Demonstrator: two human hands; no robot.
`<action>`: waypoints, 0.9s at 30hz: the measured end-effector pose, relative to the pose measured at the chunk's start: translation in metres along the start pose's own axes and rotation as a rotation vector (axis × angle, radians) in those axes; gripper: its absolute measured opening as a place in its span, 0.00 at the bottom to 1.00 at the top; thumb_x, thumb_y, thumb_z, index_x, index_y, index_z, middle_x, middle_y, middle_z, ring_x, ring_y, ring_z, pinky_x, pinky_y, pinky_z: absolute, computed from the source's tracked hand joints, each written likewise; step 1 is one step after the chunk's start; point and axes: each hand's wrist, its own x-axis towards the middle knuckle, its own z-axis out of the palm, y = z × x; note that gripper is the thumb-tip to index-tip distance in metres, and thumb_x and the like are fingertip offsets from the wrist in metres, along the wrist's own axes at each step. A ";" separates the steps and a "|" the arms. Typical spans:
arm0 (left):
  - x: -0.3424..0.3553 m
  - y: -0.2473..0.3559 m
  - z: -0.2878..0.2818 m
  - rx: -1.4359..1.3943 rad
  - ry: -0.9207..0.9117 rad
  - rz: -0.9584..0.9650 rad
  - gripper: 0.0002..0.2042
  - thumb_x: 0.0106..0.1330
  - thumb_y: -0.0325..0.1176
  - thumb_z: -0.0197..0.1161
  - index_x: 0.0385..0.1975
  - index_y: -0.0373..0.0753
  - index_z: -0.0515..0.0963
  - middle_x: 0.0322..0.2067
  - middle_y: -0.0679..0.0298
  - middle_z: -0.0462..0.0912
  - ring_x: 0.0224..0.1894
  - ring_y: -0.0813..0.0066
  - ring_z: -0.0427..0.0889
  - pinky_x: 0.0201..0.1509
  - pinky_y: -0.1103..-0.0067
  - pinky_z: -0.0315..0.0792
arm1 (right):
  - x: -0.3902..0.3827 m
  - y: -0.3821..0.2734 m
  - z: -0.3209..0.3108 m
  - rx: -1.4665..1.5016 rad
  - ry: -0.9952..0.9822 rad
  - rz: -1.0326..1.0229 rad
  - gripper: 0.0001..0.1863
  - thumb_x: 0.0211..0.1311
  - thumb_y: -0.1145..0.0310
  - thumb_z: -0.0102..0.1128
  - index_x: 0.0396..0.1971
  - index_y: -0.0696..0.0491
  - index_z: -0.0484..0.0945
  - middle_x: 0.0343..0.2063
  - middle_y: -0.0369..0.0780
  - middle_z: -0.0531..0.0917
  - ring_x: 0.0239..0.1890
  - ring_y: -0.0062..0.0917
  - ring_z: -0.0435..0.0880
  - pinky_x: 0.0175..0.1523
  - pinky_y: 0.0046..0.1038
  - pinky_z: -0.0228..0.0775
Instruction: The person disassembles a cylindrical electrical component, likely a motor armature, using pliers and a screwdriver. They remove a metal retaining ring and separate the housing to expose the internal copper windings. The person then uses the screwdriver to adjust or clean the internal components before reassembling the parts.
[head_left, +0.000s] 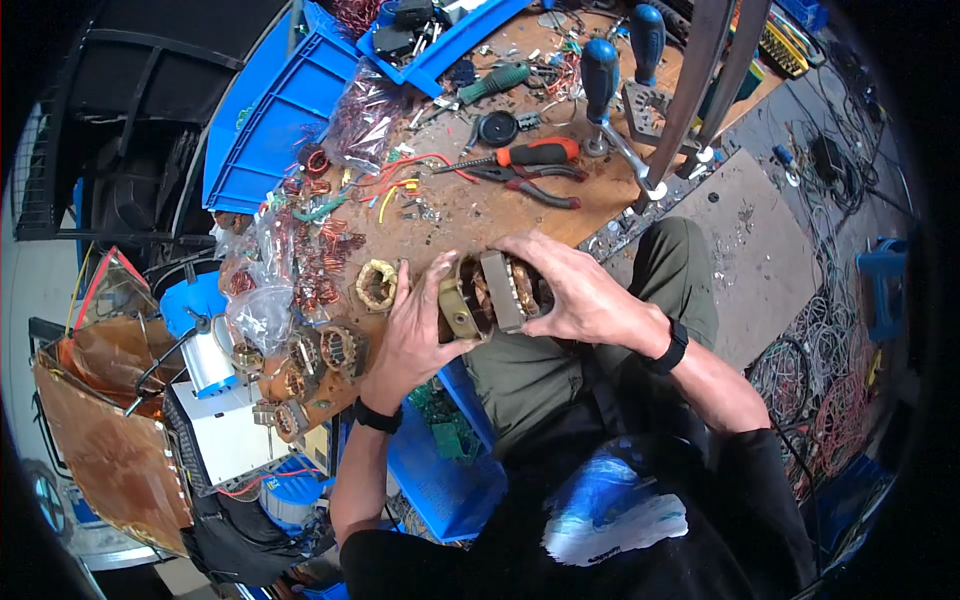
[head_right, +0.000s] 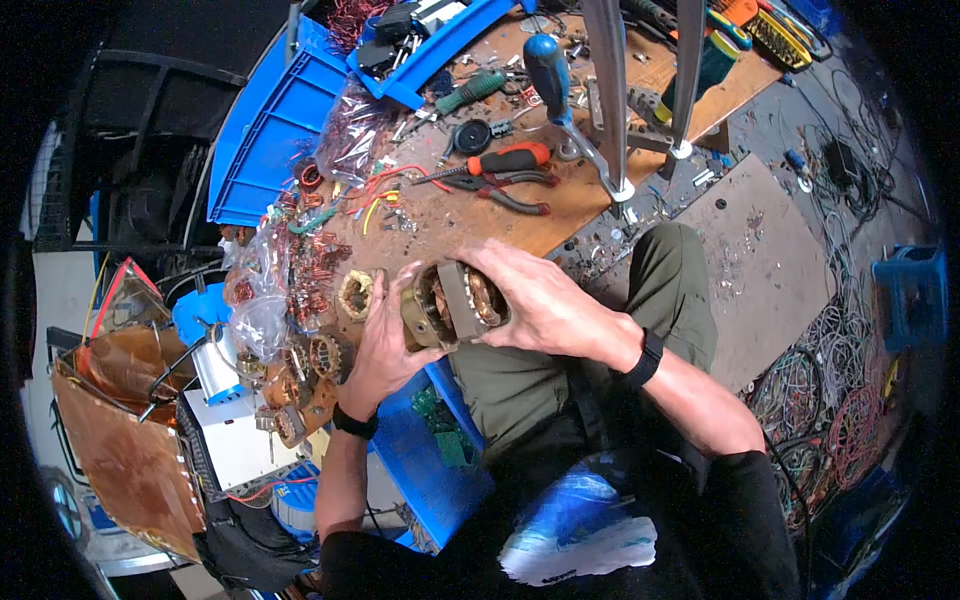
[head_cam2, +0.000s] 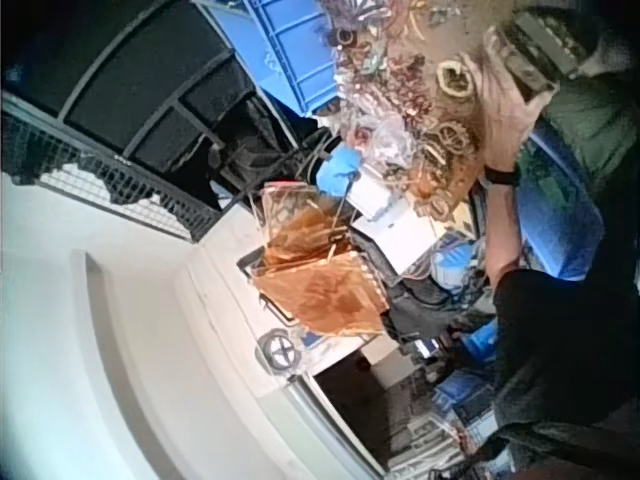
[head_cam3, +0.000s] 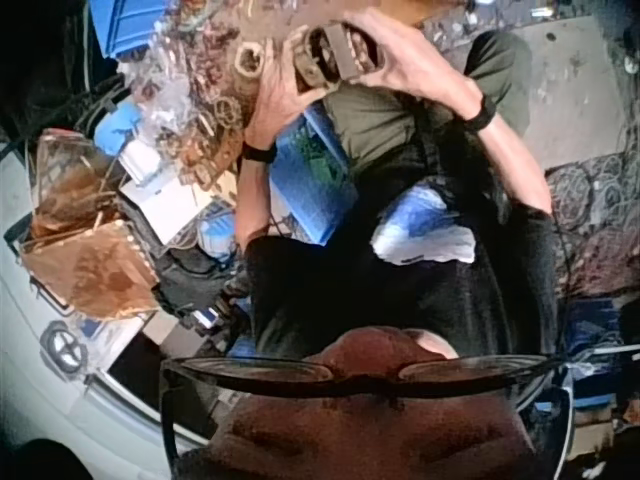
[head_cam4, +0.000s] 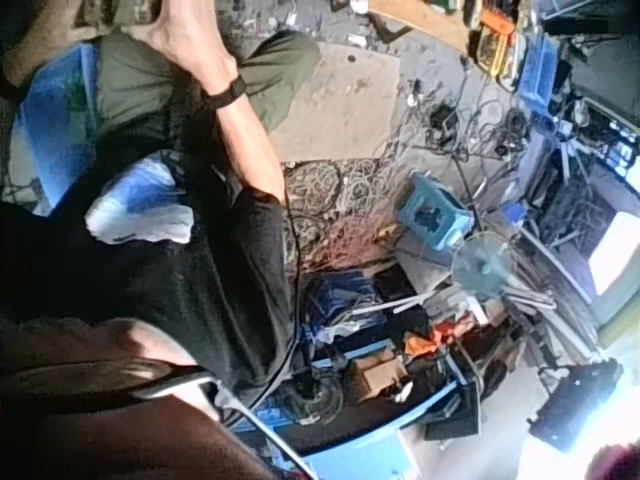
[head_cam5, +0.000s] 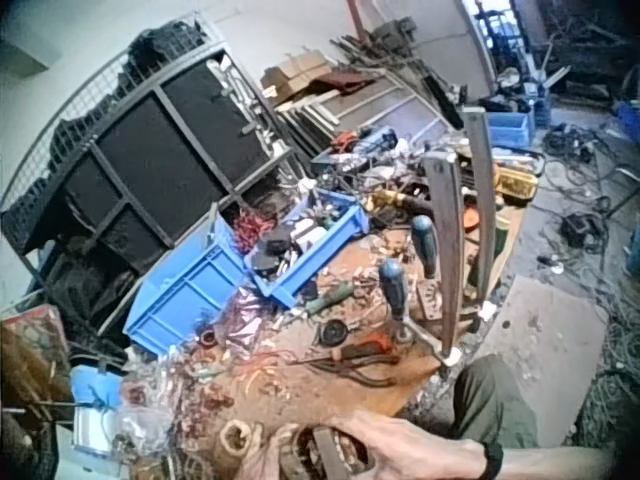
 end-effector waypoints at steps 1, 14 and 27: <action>0.000 -0.001 -0.001 0.004 -0.005 0.006 0.59 0.49 0.42 0.85 0.79 0.34 0.51 0.76 0.52 0.66 0.78 0.52 0.66 0.86 0.45 0.43 | 0.002 -0.003 0.000 -0.001 -0.020 0.007 0.50 0.44 0.68 0.84 0.70 0.58 0.67 0.61 0.53 0.78 0.66 0.52 0.78 0.70 0.45 0.73; 0.001 -0.016 0.007 0.017 -0.008 0.040 0.59 0.60 0.49 0.79 0.81 0.31 0.44 0.75 0.47 0.68 0.76 0.47 0.70 0.86 0.47 0.46 | 0.012 -0.001 -0.017 -0.079 -0.016 0.077 0.52 0.43 0.62 0.86 0.71 0.56 0.70 0.63 0.53 0.79 0.67 0.49 0.78 0.72 0.43 0.72; 0.006 -0.013 0.010 -0.087 -0.080 -0.216 0.58 0.61 0.60 0.77 0.81 0.32 0.50 0.78 0.40 0.60 0.82 0.31 0.49 0.82 0.50 0.54 | 0.026 0.017 -0.030 -0.092 -0.135 0.069 0.56 0.44 0.62 0.88 0.74 0.60 0.67 0.69 0.54 0.75 0.74 0.48 0.72 0.77 0.43 0.66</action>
